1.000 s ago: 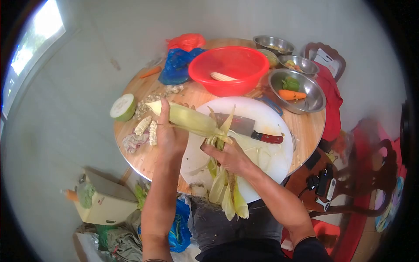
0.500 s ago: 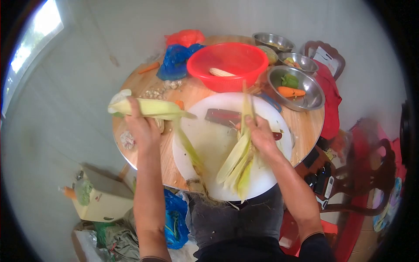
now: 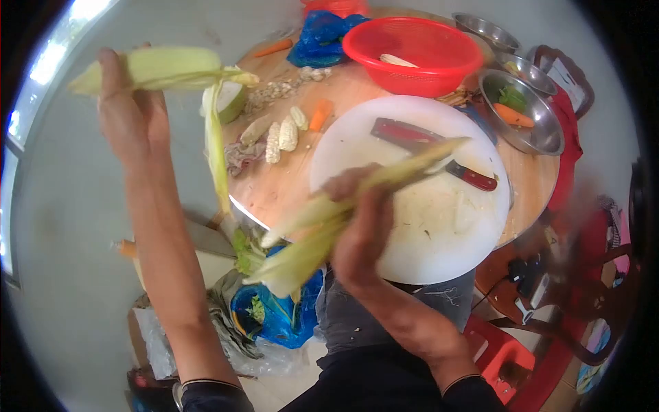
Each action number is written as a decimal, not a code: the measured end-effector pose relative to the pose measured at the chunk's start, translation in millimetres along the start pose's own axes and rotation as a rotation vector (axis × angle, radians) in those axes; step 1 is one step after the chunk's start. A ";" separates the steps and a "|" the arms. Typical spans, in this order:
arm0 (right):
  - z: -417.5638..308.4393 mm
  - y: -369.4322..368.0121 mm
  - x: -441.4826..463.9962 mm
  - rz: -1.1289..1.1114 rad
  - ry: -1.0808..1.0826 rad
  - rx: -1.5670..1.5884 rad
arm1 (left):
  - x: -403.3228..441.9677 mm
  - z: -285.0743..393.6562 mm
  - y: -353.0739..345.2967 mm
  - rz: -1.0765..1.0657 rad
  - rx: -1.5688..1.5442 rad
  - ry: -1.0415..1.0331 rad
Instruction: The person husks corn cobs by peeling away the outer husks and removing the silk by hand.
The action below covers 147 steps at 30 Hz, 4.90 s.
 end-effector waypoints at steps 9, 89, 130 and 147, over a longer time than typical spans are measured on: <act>134.9 -104.5 4.2 -0.122 0.417 -0.816 | 18.9 32.6 -4.4 -0.017 -0.086 0.035; -94.6 57.3 53.2 -0.013 0.023 -0.055 | -255.4 -206.6 -93.5 -0.108 -0.186 0.887; -132.3 41.6 86.4 0.003 0.312 -0.826 | -276.8 -167.8 -139.5 -0.479 -0.321 0.871; -143.7 9.5 27.6 -0.137 0.867 -1.237 | -272.3 -154.0 -155.0 -0.633 -0.274 0.722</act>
Point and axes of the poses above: each hand's wrist, its own x-axis towards the middle knuckle, its own y-axis out of the back of the hand, z = x × y, the point moved 10 cm from there along x, towards the middle knuckle, and after that the axes turned 10 degrees about -y, right-handed, at the moved point
